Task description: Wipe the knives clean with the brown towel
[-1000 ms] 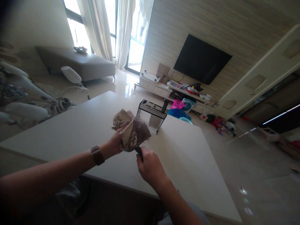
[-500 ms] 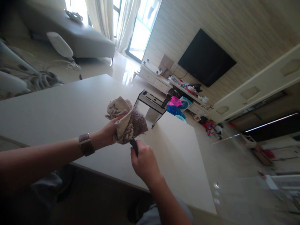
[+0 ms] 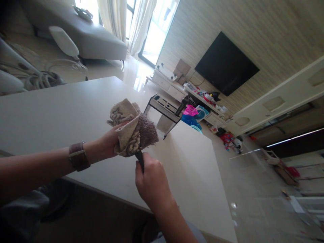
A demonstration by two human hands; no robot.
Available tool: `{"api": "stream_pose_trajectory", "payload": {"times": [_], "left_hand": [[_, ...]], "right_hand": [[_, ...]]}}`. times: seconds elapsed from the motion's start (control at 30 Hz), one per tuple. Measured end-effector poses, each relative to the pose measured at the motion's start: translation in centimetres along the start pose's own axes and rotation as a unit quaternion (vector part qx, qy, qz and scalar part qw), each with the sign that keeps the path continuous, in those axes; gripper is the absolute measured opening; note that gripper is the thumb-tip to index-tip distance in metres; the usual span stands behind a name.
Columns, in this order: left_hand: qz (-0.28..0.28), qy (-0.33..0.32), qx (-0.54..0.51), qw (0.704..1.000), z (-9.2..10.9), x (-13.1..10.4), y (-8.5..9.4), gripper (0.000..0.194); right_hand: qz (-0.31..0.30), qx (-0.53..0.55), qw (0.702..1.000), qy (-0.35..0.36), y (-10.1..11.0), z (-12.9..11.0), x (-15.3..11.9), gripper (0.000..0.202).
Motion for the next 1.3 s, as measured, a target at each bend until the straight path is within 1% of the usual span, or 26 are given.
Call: {"api": "stream_pose_trajectory", "payload": {"times": [0.07,0.2,0.3,0.4,0.47,0.53,0.57,0.63,0.7,0.73,0.8,0.9,1.03,1.1,1.13,1.23,1.3], "left_hand": [[0.019,0.007,0.019,1.0,-0.1,0.0,0.0,0.033],[0.04,-0.012,0.056,0.998,0.3,-0.3,-0.6,0.035],[0.037,-0.02,0.111,0.993,0.3,-0.5,-1.0,0.038],[0.031,-0.053,0.169,0.984,0.6,-0.5,-1.1,0.04],[0.002,-0.068,0.184,0.98,0.7,-0.4,-1.3,0.042],[-0.012,-0.071,0.208,0.975,0.6,-0.3,-1.2,0.043],[-0.008,-0.07,0.226,0.972,0.6,-0.3,-1.1,0.043],[0.027,-0.065,0.274,0.959,0.6,-0.2,-0.6,0.046],[0.07,-0.057,0.326,0.941,0.6,-0.2,0.0,0.049],[0.082,-0.054,0.345,0.934,0.5,-0.2,0.1,0.051],[0.078,-0.057,0.361,0.927,0.5,-0.1,0.1,0.053],[0.061,-0.069,0.378,0.921,0.6,-0.1,0.0,0.054],[0.086,-0.072,0.424,0.899,0.9,-0.3,0.6,0.054],[0.076,-0.067,0.413,0.905,0.8,-0.2,0.6,0.055],[0.07,-0.065,0.399,0.912,0.7,-0.2,0.6,0.054],[0.059,-0.057,0.344,0.935,0.3,-0.2,0.3,0.052],[0.054,-0.051,0.295,0.953,0.2,-0.2,0.0,0.048]], "right_hand": [[-0.007,-0.007,1.0,-0.006,0.0,0.0,0.0,0.012],[-0.015,-0.01,1.0,-0.025,0.0,0.1,0.1,0.011],[-0.011,0.003,1.0,-0.028,-0.1,0.5,0.0,0.011],[0.022,0.016,1.0,-0.011,-0.4,1.1,-0.1,0.011],[0.045,0.025,0.999,0.01,-0.7,1.6,-0.1,0.012],[0.07,0.029,0.997,0.021,-0.9,2.2,-0.1,0.011],[0.077,0.032,0.996,0.025,-1.1,2.5,-0.1,0.01],[0.082,0.045,0.995,0.03,-1.3,2.9,0.0,0.011],[0.087,0.067,0.994,0.029,-1.4,3.1,0.0,0.017],[0.092,0.08,0.992,0.026,-1.4,3.2,0.1,0.021],[0.103,0.1,0.989,0.02,-1.3,3.4,0.1,0.022],[0.105,0.098,0.989,0.017,-1.5,3.4,0.2,0.019],[0.116,0.128,0.985,0.018,-1.7,3.6,0.3,0.026],[0.118,0.135,0.984,0.015,-1.7,3.7,0.3,0.026],[0.112,0.124,0.986,0.013,-1.7,3.7,0.2,0.023],[0.082,0.072,0.994,0.004,-1.6,3.2,0.1,0.011],[0.062,0.052,0.997,-0.003,-1.4,2.7,0.0,0.009]]}}
Point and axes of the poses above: each hand's wrist, its own x-axis towards the middle knuckle, its own y-axis out of the back of the hand, z = x × y, the point moved 7 cm from there along x, towards the middle knuckle, and after that the axes turned 13 degrees about x, right-handed, at the moved point
